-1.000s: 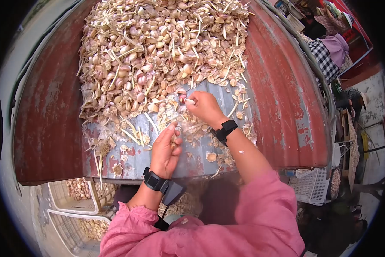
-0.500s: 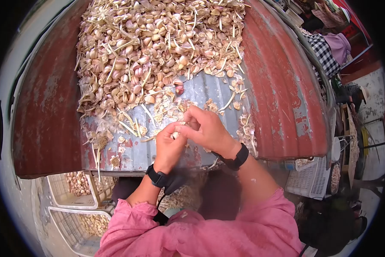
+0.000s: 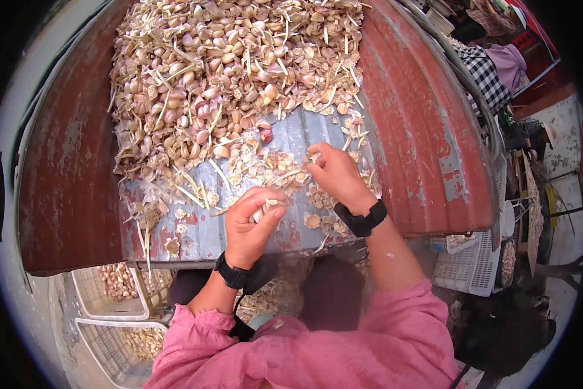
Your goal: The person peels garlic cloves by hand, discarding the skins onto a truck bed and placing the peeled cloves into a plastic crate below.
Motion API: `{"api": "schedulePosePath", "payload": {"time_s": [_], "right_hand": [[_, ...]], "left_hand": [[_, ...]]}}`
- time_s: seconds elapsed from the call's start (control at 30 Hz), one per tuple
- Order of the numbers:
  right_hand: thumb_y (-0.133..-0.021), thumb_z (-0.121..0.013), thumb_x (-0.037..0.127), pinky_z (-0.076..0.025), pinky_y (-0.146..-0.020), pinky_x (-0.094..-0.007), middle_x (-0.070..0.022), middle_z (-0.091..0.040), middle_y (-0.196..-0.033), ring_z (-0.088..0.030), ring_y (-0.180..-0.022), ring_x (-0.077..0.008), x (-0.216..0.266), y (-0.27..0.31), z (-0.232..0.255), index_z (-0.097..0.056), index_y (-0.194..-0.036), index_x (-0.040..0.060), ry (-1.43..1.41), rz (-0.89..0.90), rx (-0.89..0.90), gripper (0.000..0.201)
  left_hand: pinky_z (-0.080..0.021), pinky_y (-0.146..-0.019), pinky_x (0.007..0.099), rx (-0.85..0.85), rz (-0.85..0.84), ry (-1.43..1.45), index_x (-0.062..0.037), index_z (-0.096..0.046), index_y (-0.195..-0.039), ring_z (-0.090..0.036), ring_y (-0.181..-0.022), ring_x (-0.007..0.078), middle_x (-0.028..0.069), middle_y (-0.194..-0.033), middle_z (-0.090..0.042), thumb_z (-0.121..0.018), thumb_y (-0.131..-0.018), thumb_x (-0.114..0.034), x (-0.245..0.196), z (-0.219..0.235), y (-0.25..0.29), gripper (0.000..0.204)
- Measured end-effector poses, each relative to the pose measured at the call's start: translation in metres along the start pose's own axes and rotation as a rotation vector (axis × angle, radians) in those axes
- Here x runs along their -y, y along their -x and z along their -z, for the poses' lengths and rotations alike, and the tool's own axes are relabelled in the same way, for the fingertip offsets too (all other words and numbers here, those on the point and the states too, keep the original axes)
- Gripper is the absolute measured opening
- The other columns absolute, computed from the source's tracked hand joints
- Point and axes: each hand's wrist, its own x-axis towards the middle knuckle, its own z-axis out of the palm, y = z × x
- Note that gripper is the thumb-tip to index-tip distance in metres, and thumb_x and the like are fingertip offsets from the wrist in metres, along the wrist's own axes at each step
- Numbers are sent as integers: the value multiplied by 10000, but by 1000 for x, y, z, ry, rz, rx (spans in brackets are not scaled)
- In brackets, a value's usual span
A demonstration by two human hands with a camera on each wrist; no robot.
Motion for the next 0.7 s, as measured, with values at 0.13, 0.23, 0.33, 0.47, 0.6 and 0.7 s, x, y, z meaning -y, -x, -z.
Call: {"api": "schedulePosePath", "payload": {"time_s": [0.13,0.23,0.33,0.47,0.6,0.7], "right_hand": [[-727,-574,134,-453,-611,-318,-142,-604,-734,-584,-650,-243,3,-15,3,-593,-953,21,48,-75,-76,253],[-728,-569,119,-453,-637,-316,-139,-609,-749,-586,-689,-246,11,-42,-14,-626,-875,15,-48,47,-55,189],[-726,-573,116,-451,-661,-314,-130,-604,-774,-582,-727,-256,8,-79,-39,-633,-886,40,-100,146,-66,187],[-700,-579,104,-436,-640,-347,-125,-585,-769,-548,-697,-302,12,-96,-55,-617,-801,46,110,283,51,123],[-678,-594,84,-435,-617,-322,-114,-573,-772,-546,-659,-257,4,-78,-45,-617,-805,44,168,123,151,136],[-719,-596,82,-449,-618,-258,-79,-583,-736,-562,-667,-161,17,-45,-34,-625,-882,30,-108,183,17,174]], "left_hand": [[-438,-614,266,88,-178,-7,-26,-610,-859,-559,-702,188,91,-783,-585,-651,-638,15,-55,8,2,228],[-464,-569,279,390,-5,617,56,-582,-900,-580,-684,218,153,-805,-575,-574,-752,-7,-113,16,14,161],[-474,-562,297,349,-531,552,70,-546,-961,-575,-662,226,180,-821,-559,-506,-806,-8,-120,-2,17,178],[-468,-515,279,127,-656,645,26,-602,-825,-560,-608,216,129,-800,-558,-563,-779,-46,-141,-5,21,94],[-468,-519,277,21,-713,681,22,-613,-807,-553,-603,212,131,-796,-561,-550,-780,-29,-136,-3,22,85],[-472,-526,285,-35,-732,696,18,-618,-804,-554,-619,212,132,-803,-565,-548,-776,-23,-134,-9,24,86]]}}
